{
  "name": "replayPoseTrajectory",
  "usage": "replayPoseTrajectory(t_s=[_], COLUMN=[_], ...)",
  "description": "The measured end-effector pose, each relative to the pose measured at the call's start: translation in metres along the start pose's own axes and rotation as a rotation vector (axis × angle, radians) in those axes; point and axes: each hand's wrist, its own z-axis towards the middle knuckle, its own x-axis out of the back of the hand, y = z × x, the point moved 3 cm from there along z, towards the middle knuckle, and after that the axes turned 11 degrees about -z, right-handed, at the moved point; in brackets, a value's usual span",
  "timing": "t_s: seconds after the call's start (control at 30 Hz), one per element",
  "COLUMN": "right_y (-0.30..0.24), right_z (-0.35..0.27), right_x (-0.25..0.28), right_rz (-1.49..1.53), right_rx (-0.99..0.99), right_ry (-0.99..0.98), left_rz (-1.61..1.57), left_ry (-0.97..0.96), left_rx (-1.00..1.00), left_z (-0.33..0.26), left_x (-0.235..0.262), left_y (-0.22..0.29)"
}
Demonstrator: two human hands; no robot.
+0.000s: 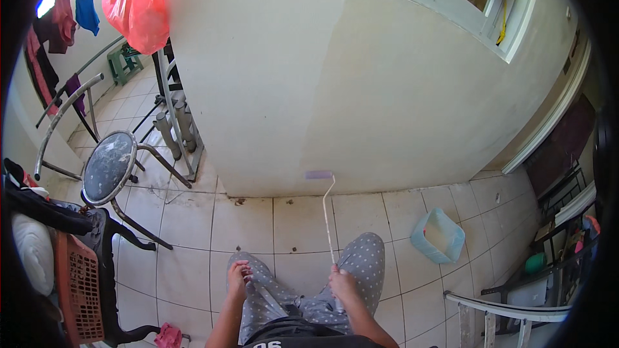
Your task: Painting the lower part of an interior wall using a roller.
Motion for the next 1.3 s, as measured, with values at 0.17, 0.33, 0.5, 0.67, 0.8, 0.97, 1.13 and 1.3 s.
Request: replayPoseTrajectory(t_s=[0.17, 0.33, 0.5, 0.67, 0.8, 0.97, 1.13, 1.3], right_y=[-0.077, -0.101, -0.147, -0.24, -0.257, -0.158, -0.051, -0.017], right_z=[-0.084, -0.102, -0.09, -0.07, -0.062, -0.034, -0.043, -0.045], right_x=[0.079, 0.096, 0.115, 0.169, 0.158, 0.068, -0.037, -0.029], right_rz=[0.434, 0.479, 0.51, 0.549, 0.566, 0.385, 0.314, -0.089], right_rx=[-0.231, -0.056, 0.163, 0.389, 0.466, 0.384, 0.116, 0.135], right_ry=[-0.191, -0.065, 0.182, 0.216, 0.206, 0.228, 0.08, 0.144], left_rz=[-0.013, -0.034, -0.007, 0.019, -0.009, -0.026, -0.03, 0.121], left_ry=[0.052, 0.001, -0.144, -0.143, -0.086, 0.001, 0.013, -0.08], left_rx=[0.009, -0.013, -0.04, -0.008, -0.048, -0.032, 0.059, -0.124], left_z=[0.012, 0.018, 0.011, 0.009, 0.006, 0.002, 0.007, 0.015], left_x=[0.031, 0.0, -0.037, -0.028, -0.006, 0.024, 0.042, 0.018], left_y=[-0.003, 0.001, 0.008, 0.007, 0.01, 0.005, -0.005, 0.007])
